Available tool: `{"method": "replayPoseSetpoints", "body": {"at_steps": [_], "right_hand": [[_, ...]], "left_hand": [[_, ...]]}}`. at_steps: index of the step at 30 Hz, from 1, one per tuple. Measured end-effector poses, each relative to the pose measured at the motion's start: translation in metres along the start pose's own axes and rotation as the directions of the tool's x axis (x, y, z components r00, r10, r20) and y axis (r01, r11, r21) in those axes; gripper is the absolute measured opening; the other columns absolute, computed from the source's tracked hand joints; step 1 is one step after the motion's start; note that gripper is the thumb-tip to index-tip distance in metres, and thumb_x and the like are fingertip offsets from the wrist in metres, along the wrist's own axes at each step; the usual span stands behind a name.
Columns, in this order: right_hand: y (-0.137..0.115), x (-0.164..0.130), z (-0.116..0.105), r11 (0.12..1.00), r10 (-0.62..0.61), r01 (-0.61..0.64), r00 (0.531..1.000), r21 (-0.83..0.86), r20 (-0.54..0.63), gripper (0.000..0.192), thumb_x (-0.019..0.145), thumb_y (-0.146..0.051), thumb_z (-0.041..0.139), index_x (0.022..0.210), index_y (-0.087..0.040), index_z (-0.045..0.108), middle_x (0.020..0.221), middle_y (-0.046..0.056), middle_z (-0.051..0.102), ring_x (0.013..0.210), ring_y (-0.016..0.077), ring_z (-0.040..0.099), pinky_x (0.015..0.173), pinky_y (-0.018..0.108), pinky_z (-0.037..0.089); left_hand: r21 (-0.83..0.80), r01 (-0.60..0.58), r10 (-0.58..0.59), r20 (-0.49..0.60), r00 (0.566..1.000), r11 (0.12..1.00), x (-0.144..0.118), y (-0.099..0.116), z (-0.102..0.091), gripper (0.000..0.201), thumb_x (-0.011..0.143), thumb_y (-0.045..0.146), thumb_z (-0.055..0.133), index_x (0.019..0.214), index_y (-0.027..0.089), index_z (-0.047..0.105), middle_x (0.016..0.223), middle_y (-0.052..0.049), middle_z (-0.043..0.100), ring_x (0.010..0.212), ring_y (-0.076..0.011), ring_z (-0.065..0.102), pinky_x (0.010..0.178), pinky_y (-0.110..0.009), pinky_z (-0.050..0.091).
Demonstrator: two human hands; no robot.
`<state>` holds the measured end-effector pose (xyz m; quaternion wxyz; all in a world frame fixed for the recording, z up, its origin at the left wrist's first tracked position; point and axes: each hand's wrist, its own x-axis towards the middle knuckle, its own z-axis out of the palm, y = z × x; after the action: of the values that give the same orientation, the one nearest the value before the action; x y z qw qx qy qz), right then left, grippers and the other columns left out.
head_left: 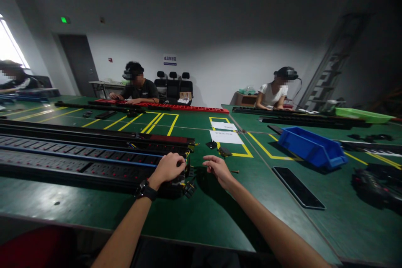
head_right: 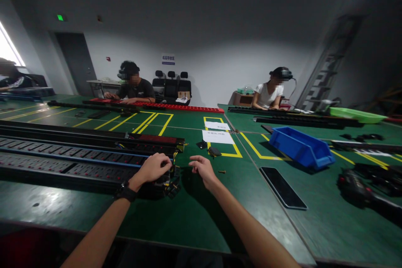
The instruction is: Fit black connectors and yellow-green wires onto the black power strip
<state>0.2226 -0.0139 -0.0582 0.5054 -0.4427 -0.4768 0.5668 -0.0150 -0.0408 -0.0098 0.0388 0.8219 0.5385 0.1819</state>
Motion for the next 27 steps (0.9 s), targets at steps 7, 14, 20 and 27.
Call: {"method": "replayPoseSetpoints", "body": {"at_steps": [7, 14, 20, 27], "right_hand": [[0.0006, -0.0004, 0.0003, 0.999, -0.002, 0.003, 1.000, -0.041, 0.024, 0.033, 0.059, -0.026, 0.072, 0.091, -0.016, 0.072, 0.073, 0.000, 0.069, 0.053, 0.0101, 0.051, 0.053, 0.025, 0.037], [-0.0006, -0.0017, 0.0008, 0.998, -0.011, 0.014, 0.998, -0.054, 0.067, 0.031, 0.061, -0.026, 0.073, 0.090, -0.015, 0.072, 0.071, 0.000, 0.069, 0.052, 0.0096, 0.051, 0.053, 0.024, 0.036], [-0.0003, -0.0019, 0.0008, 0.996, -0.014, 0.023, 0.995, -0.084, 0.103, 0.027, 0.063, -0.026, 0.073, 0.088, -0.016, 0.073, 0.073, 0.001, 0.070, 0.053, 0.0102, 0.052, 0.053, 0.025, 0.039], [0.0012, -0.0009, 0.0009, 0.994, -0.011, 0.025, 0.991, -0.103, 0.133, 0.025, 0.064, -0.025, 0.071, 0.087, -0.017, 0.072, 0.072, 0.001, 0.070, 0.052, 0.0097, 0.051, 0.051, 0.023, 0.037]], "left_hand": [[-0.004, -0.008, 0.008, -0.006, 1.000, 1.000, 0.0003, -0.0031, 0.0022, 0.025, 0.095, 0.034, 0.054, 0.087, 0.023, 0.075, 0.098, -0.005, 0.074, 0.091, -0.0210, 0.063, 0.082, -0.030, 0.045], [0.006, -0.005, 0.005, -0.004, 1.000, 1.000, 0.0011, -0.0035, 0.0033, 0.026, 0.095, 0.034, 0.053, 0.087, 0.023, 0.075, 0.098, -0.005, 0.074, 0.092, -0.0215, 0.063, 0.082, -0.031, 0.045], [0.002, 0.002, -0.002, 0.002, 1.000, 1.000, 0.0014, -0.0025, 0.0021, 0.026, 0.095, 0.034, 0.054, 0.087, 0.023, 0.075, 0.099, -0.004, 0.075, 0.093, -0.0214, 0.063, 0.083, -0.031, 0.045], [-0.007, -0.002, 0.002, -0.002, 1.000, 1.000, 0.0014, -0.0039, 0.0027, 0.025, 0.096, 0.034, 0.054, 0.087, 0.023, 0.075, 0.099, -0.005, 0.075, 0.092, -0.0215, 0.063, 0.081, -0.031, 0.045]]}}
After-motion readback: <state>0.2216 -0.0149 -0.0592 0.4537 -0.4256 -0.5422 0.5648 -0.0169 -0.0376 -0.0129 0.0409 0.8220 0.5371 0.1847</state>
